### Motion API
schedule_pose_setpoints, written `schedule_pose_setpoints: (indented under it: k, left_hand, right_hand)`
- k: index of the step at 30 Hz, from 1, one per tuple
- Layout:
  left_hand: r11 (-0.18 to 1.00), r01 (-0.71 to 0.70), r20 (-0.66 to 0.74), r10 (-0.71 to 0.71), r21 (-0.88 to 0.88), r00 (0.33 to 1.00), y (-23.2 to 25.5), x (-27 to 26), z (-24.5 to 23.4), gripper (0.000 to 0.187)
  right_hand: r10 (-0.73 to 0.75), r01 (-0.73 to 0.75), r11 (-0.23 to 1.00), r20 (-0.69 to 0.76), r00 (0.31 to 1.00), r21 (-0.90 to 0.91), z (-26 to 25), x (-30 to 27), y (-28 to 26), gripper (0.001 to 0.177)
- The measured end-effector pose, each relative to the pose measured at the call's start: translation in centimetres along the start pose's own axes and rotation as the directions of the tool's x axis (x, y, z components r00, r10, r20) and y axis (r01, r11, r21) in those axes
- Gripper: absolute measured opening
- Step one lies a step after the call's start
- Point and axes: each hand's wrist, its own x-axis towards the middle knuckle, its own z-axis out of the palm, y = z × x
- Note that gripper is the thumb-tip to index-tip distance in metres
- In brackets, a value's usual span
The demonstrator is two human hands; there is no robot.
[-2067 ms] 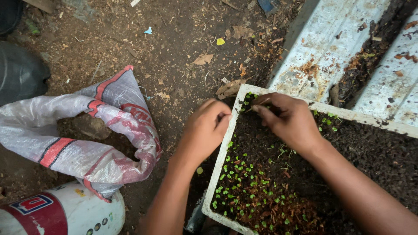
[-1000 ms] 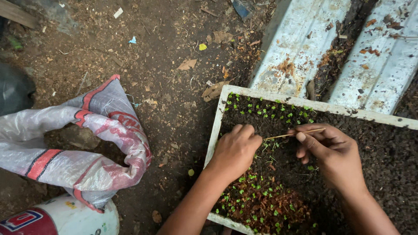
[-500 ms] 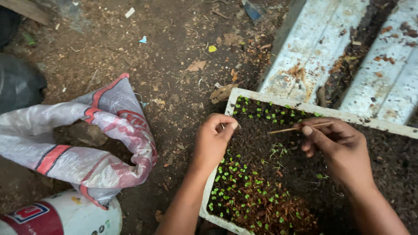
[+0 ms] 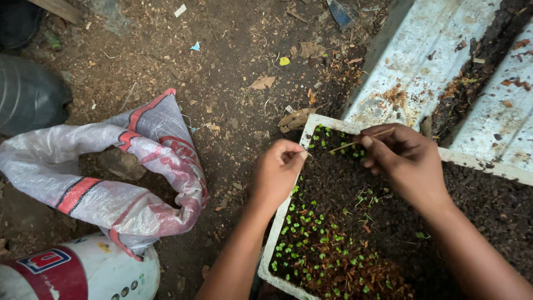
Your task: The person uses a small stick to make holes in the soil of a white tray and then places small seedlings into the holes. The seedlings are taken from a denser area within the same tray and replanted into the empty soil section.
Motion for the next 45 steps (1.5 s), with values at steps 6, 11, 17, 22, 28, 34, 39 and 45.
schedule_pose_setpoints:
  k: [6,11,17,22,28,34,39,45]
  left_hand:
    - [0.959,-0.166,-0.025,0.176,0.230,0.984,-0.2,0.9,0.1,0.007]
    - [0.936,-0.330,-0.167,0.346,0.119,0.923,-2.9,1.9,0.2,0.005]
    - [0.916,-0.342,-0.132,0.373,0.211,0.918,-3.0,1.9,1.0,0.007]
    - [0.919,-0.318,-0.153,0.357,0.232,0.921,-3.6,2.2,1.4,0.008]
    - [0.924,-0.312,-0.145,0.347,0.222,0.926,-3.7,2.3,1.4,0.009]
    - [0.892,-0.378,-0.102,0.411,0.247,0.906,-3.8,2.3,1.3,0.007]
    - [0.897,-0.397,-0.111,0.422,0.195,0.900,-3.7,1.0,1.0,0.010]
    - [0.949,-0.312,-0.187,0.314,0.042,0.931,-1.8,-2.5,-0.7,0.015]
  right_hand:
    - [-0.005,0.007,0.999,0.063,0.998,-0.036,0.5,0.5,-0.5,0.010]
    - [-0.089,0.092,0.988,-0.031,0.996,0.123,2.3,1.2,0.9,0.013]
    - [-0.083,0.079,0.991,0.034,0.996,0.109,3.5,1.7,1.7,0.013]
    - [-0.112,0.111,0.986,0.002,0.994,0.121,2.8,1.5,0.9,0.011]
    - [-0.109,0.108,0.985,0.005,0.994,0.136,3.0,1.4,1.0,0.009]
    - [-0.129,0.127,0.986,0.007,0.992,0.111,3.6,1.6,1.7,0.008]
    - [-0.122,0.130,0.982,0.068,0.990,-0.139,3.8,1.3,0.5,0.011]
    - [-0.273,0.309,0.893,0.151,0.950,-0.328,4.0,1.6,0.2,0.014]
